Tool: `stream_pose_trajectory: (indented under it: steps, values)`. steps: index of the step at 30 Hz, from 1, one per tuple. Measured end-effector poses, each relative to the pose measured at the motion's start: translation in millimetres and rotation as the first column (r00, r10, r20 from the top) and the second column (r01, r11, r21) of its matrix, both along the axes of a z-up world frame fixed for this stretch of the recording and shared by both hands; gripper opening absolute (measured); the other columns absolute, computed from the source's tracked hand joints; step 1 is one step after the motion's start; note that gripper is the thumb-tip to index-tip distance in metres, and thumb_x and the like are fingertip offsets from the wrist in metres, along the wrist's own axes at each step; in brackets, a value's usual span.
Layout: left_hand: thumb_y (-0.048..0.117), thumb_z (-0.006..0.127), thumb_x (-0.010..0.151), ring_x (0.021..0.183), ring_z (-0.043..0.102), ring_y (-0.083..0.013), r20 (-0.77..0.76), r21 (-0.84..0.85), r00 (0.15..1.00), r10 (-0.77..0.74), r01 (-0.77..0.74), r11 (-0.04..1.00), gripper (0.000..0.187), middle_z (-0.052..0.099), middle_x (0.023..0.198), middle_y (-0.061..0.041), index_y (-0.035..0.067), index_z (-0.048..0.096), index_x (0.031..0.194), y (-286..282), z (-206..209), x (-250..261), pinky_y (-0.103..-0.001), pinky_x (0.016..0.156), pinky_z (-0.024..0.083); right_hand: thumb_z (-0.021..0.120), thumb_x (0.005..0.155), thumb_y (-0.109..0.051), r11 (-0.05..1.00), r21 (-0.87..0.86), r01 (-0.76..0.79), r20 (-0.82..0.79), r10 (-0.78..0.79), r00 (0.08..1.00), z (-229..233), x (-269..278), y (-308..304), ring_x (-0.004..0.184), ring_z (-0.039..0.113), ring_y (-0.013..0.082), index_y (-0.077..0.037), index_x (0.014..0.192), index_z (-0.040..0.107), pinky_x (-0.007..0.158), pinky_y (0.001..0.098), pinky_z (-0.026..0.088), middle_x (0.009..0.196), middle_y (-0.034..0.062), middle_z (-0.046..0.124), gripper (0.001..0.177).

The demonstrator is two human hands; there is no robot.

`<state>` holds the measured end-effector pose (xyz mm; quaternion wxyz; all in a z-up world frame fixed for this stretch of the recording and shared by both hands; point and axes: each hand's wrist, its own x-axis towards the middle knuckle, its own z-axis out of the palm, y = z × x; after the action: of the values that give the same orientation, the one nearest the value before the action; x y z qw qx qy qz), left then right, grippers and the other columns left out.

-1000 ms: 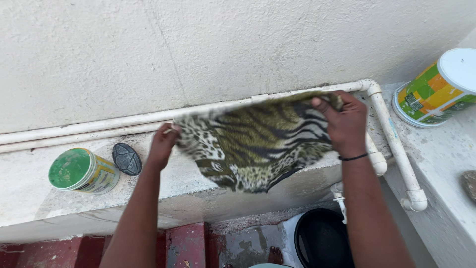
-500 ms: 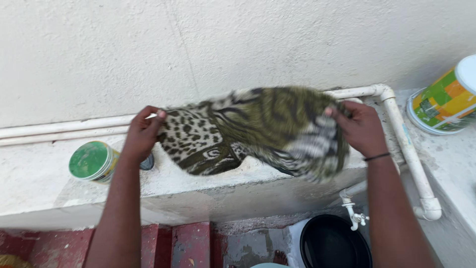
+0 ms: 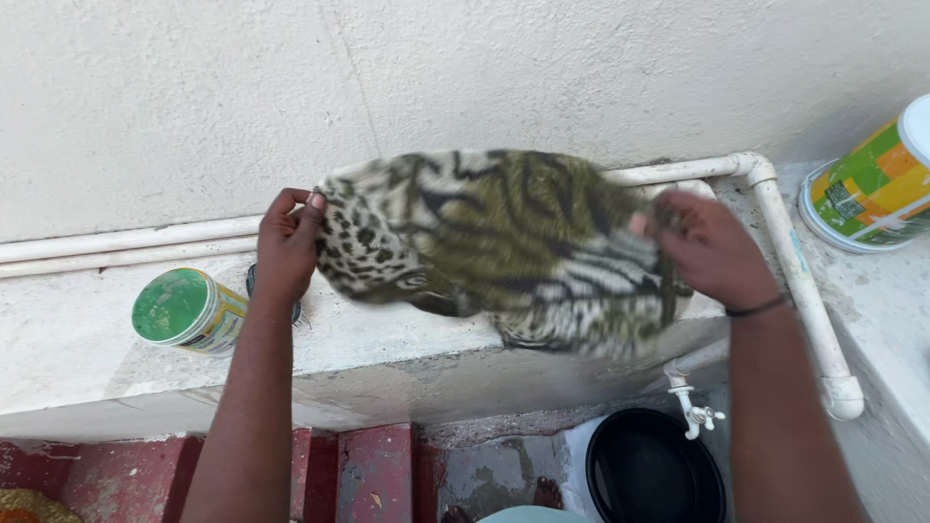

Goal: The person washes a patterned mat by hand. They apply cleaning paste from a container, scrub the surface of the mat, rinse it with water from an outdoor tap, and then wring it out before placing it on a concrete step.

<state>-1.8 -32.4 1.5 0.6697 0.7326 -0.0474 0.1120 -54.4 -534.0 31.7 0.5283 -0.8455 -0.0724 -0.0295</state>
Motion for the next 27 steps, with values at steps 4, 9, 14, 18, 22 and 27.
stream_pose_trajectory:
  steps: [4,9,14,18,22,27]
  values:
    - [0.033,0.061,0.107,0.063,0.055,-0.0033,0.02,0.095,0.999,-0.039,0.037,0.995,0.028,0.07,0.075,-0.001,0.006,0.06,0.104,-10,2,1,-0.022,0.055,0.043,0.071,0.094,-0.038,0.988,-0.132,-0.081,-0.096,0.069,0.993,10,-8,5,0.074,0.065,0.0162,-0.006,0.105,0.074,0.066,0.0333,0.054,0.079,0.008,0.069,0.034]
    - [0.033,0.062,0.107,0.06,0.051,-0.0049,0.02,0.13,0.998,0.054,-0.056,0.99,0.025,0.063,0.073,0.0,0.008,0.063,0.107,-14,1,-1,-0.024,0.052,0.04,0.076,0.088,-0.032,0.932,0.094,-0.349,-0.073,0.356,0.931,9,-13,3,0.077,0.064,0.0079,-0.002,0.107,0.075,0.068,0.0293,0.054,0.082,0.0027,0.073,0.035]
    - [0.034,0.061,0.107,0.061,0.054,-0.0027,0.039,0.113,0.997,0.068,-0.072,0.991,0.027,0.066,0.072,0.003,0.007,0.061,0.105,-11,5,-9,-0.024,0.053,0.042,0.075,0.096,-0.031,0.962,-0.01,-0.273,-0.097,0.271,0.958,14,-15,2,0.077,0.061,0.0143,0.004,0.104,0.072,0.067,0.0327,0.051,0.082,0.009,0.07,0.036]
    - [0.033,0.063,0.107,0.058,0.044,-0.0036,0.069,0.086,0.998,0.004,-0.01,0.996,0.027,0.061,0.072,0.002,0.006,0.062,0.108,-14,1,-8,-0.026,0.05,0.033,0.074,0.098,-0.036,0.873,-0.416,0.255,-0.029,-0.293,0.956,18,-12,22,0.064,0.055,0.0205,-0.002,0.109,0.071,0.06,0.0361,0.046,0.069,0.0089,0.061,0.036]
    - [0.034,0.064,0.111,0.068,0.043,-0.0024,0.166,0.171,0.984,0.061,-0.089,0.981,0.029,0.06,0.077,0.003,0.004,0.063,0.109,-15,-2,-8,-0.024,0.059,0.036,0.078,0.09,-0.036,0.952,-0.16,-0.261,-0.146,0.239,0.96,21,-21,8,0.065,0.058,0.0129,-0.002,0.094,0.075,0.058,0.0328,0.049,0.068,0.002,0.064,0.034]
    - [0.034,0.063,0.109,0.068,0.048,-0.002,0.121,0.16,0.988,0.094,-0.112,0.981,0.029,0.062,0.076,0.004,0.005,0.063,0.106,-10,-1,-16,-0.023,0.058,0.038,0.08,0.088,-0.034,0.919,0.091,-0.384,-0.169,0.394,0.904,5,-21,-14,0.062,0.053,0.01,-0.001,0.088,0.077,0.057,0.0298,0.047,0.065,-0.0006,0.063,0.032]
